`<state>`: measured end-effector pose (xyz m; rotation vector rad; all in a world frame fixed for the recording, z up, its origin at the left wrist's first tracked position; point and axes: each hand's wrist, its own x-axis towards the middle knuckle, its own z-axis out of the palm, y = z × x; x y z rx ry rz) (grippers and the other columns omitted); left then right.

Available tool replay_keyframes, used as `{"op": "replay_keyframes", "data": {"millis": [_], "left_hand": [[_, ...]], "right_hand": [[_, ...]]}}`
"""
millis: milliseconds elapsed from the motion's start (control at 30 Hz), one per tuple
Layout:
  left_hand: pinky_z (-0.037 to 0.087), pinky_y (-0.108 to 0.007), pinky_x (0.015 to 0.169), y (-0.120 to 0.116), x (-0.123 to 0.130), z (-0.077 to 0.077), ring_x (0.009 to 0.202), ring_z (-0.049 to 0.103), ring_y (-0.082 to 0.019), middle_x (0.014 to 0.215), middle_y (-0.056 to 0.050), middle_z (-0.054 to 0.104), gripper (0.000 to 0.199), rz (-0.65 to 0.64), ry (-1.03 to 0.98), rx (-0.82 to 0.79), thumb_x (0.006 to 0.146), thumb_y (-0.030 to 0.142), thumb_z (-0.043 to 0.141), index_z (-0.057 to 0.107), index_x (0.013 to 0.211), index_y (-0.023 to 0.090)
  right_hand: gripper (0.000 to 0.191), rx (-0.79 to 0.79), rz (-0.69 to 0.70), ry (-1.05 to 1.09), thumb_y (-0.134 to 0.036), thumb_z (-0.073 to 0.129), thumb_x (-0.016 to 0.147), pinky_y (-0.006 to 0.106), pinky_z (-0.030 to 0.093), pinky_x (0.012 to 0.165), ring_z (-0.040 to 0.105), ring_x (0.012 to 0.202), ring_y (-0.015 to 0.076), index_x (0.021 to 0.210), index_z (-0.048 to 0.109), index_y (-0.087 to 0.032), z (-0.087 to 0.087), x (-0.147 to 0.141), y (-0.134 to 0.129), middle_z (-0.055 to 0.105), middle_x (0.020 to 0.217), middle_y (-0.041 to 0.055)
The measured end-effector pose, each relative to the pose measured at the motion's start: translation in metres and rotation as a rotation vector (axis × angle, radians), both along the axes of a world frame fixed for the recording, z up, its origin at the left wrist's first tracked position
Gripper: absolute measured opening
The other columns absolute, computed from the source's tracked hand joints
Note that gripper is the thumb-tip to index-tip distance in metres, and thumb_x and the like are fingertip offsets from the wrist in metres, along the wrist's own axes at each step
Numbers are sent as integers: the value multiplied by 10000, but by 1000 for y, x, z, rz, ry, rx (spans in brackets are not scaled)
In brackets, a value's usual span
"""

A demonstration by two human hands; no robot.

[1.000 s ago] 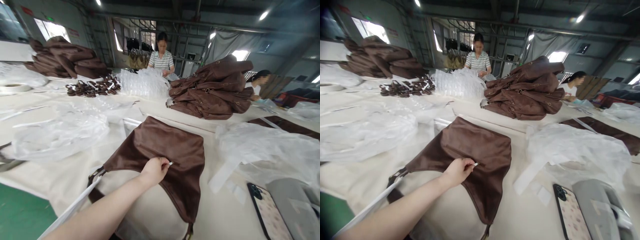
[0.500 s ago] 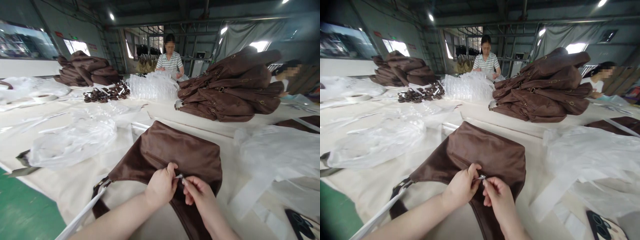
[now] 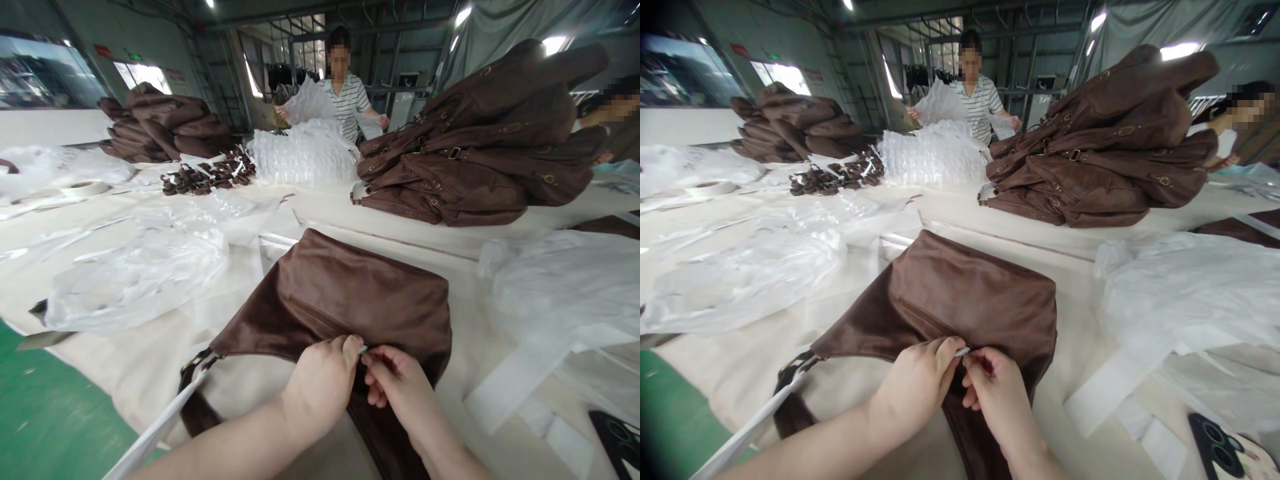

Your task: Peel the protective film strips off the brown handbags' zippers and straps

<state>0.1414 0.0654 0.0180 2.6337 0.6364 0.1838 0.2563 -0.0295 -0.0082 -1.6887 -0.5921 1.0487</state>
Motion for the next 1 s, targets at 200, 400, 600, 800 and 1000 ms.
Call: {"op": "replay_keyframes", "data": {"millis": [200, 400, 600, 800, 1000], "left_hand": [[463, -224, 595, 12, 1, -2, 637, 582, -124, 751, -16, 631, 205, 26, -146, -609, 846, 147, 399, 597, 889, 174], [434, -197, 543, 6, 1, -3, 575, 541, -99, 733, -7, 626, 216, 76, -239, -723, 819, 130, 401, 606, 882, 160], [456, -245, 687, -5, -3, 3, 792, 609, -161, 866, -40, 658, 221, 41, -309, -310, 858, 137, 393, 595, 927, 192], [458, -258, 653, -9, -1, 0, 724, 613, -166, 806, -31, 639, 181, 47, -246, -227, 836, 107, 401, 537, 918, 194], [448, -254, 634, -6, -1, -8, 709, 613, -159, 778, -4, 643, 373, 123, -323, -258, 818, 112, 434, 387, 1181, 182]], "right_hand": [[277, -8, 79, -21, -411, 542, 807, 198, 448, 446, 605, 513, 107, 876, 628, -158, -5, 1, -5, 640, 726, 16], [292, -5, 66, -101, -416, 505, 825, 200, 458, 435, 605, 493, 108, 809, 637, -156, -2, -3, -2, 657, 738, 30], [270, 85, -95, 8, -405, 612, 754, 176, 231, 317, 365, 312, 43, 691, 618, -143, 1, -4, 1, 519, 481, -38], [127, 314, -215, 737, -197, 703, 640, 147, 234, 383, 330, 416, 8, 672, 610, -115, 3, -10, -2, 521, 596, -31], [129, 381, -177, 891, -219, 707, 724, 151, 230, 396, 292, 419, 9, 734, 620, -124, 5, -11, -5, 478, 588, -50]]}}
